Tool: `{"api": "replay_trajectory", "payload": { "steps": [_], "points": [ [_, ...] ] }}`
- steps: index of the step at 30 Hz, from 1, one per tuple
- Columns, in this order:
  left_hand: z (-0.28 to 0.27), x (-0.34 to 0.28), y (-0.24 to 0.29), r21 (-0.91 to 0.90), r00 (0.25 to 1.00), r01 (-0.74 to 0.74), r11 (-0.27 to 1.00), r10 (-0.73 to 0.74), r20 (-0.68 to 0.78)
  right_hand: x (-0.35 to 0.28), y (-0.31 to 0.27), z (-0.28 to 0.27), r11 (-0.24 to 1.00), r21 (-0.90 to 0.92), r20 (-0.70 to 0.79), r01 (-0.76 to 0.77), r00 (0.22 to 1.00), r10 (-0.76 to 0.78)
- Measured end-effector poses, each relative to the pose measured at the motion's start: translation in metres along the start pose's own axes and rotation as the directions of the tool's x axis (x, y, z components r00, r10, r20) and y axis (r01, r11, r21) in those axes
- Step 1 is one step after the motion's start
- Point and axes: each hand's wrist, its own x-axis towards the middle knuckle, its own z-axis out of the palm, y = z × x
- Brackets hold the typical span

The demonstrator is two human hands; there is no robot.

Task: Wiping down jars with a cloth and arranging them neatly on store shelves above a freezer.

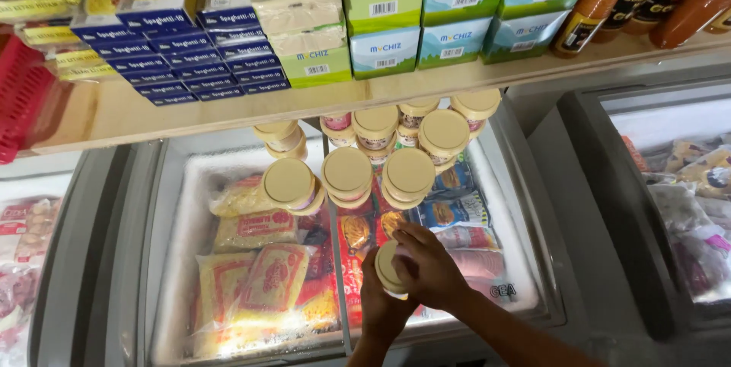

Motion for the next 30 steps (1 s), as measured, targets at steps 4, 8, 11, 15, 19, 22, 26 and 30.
{"api": "replay_trajectory", "payload": {
  "steps": [4, 8, 11, 15, 19, 22, 26, 30],
  "points": [
    [0.002, 0.000, -0.004, 0.077, 0.994, -0.109, 0.991, 0.110, -0.010, -0.009, -0.002, 0.003, 0.970, 0.091, 0.085, -0.223, 0.973, 0.216],
    [0.000, -0.007, 0.000, 0.083, 0.995, 0.070, 0.994, -0.075, 0.062, -0.030, 0.003, 0.010, 0.929, 0.052, 0.123, -0.366, 0.926, 0.358],
    [0.002, -0.006, -0.009, 0.109, 0.999, 0.007, 0.994, -0.011, 0.034, -0.028, 0.005, 0.008, 0.919, 0.091, 0.118, -0.385, 0.920, 0.374],
    [0.001, -0.005, -0.011, 0.176, 0.997, -0.074, 0.982, 0.067, 0.041, -0.023, -0.005, -0.004, 0.914, 0.180, -0.056, -0.362, 0.924, 0.377],
    [-0.008, -0.001, 0.017, 0.041, 0.980, 0.125, 0.991, -0.130, 0.149, -0.003, -0.015, -0.016, 0.795, 0.098, 0.163, -0.599, 0.798, 0.580],
    [-0.006, -0.003, 0.013, 0.158, 0.951, 0.181, 0.971, -0.214, 0.222, -0.025, -0.013, 0.002, 0.965, 0.070, 0.045, -0.254, 0.967, 0.252],
    [-0.006, -0.007, -0.001, 0.180, 0.980, 0.110, 0.977, -0.137, 0.147, -0.025, -0.042, -0.025, 0.958, 0.229, 0.226, -0.175, 0.966, 0.122],
    [-0.012, -0.003, -0.010, -0.415, 0.982, 0.183, 0.891, -0.151, 0.110, -0.040, -0.032, -0.046, 0.689, 0.450, 0.525, -0.568, 0.793, 0.310]
  ]
}}
